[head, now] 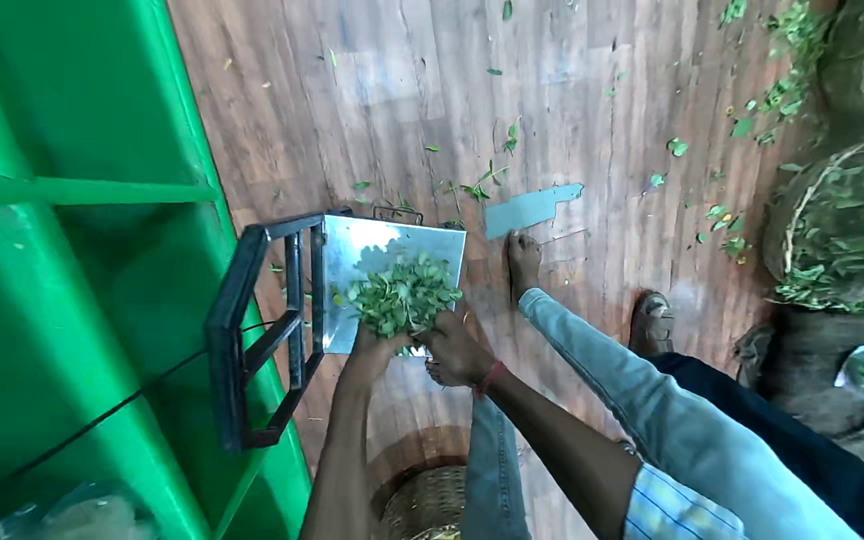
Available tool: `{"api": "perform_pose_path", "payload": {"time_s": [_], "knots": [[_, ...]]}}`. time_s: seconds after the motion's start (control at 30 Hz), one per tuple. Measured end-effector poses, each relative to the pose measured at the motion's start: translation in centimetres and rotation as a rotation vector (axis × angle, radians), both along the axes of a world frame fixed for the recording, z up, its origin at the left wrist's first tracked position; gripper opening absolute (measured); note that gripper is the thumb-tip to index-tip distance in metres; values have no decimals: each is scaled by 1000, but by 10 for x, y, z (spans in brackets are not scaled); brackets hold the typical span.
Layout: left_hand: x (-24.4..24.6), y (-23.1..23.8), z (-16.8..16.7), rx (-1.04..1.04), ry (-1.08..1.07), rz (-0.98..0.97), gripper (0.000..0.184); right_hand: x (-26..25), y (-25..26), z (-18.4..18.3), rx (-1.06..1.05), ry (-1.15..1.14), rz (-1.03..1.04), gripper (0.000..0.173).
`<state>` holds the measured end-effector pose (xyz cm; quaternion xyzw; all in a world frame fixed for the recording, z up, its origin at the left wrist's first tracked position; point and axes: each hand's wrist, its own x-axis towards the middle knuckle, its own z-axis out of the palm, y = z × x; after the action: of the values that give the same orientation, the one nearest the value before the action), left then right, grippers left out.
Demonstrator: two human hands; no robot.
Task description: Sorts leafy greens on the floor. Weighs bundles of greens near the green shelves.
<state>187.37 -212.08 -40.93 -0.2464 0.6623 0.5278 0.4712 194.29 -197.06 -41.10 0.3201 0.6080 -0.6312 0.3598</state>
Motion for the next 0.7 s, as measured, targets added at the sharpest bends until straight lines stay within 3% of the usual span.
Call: {"api": "perform_pose_path", "payload": {"time_s": [0.1,0.23,0.33,0.4,0.5,0.63,0.7], "knots": [[17,6,63,-8,33,97,62,-10,21,60,130,248,256,29],[41,19,185,-37,96,146,61,-14,43,170,221,498,484,49],[62,23,273,224,106,395,41,-12,59,251,182,629,602,60],[79,23,315,499,121,509,29,-8,64,303,209,735,554,62],[102,25,358,788,181,475,26,5,67,364,303,840,358,66],[136,10,430,629,66,357,25,59,64,425,306,808,169,98],[161,-4,451,631,97,262,43,87,60,460,229,821,35,100]]}}
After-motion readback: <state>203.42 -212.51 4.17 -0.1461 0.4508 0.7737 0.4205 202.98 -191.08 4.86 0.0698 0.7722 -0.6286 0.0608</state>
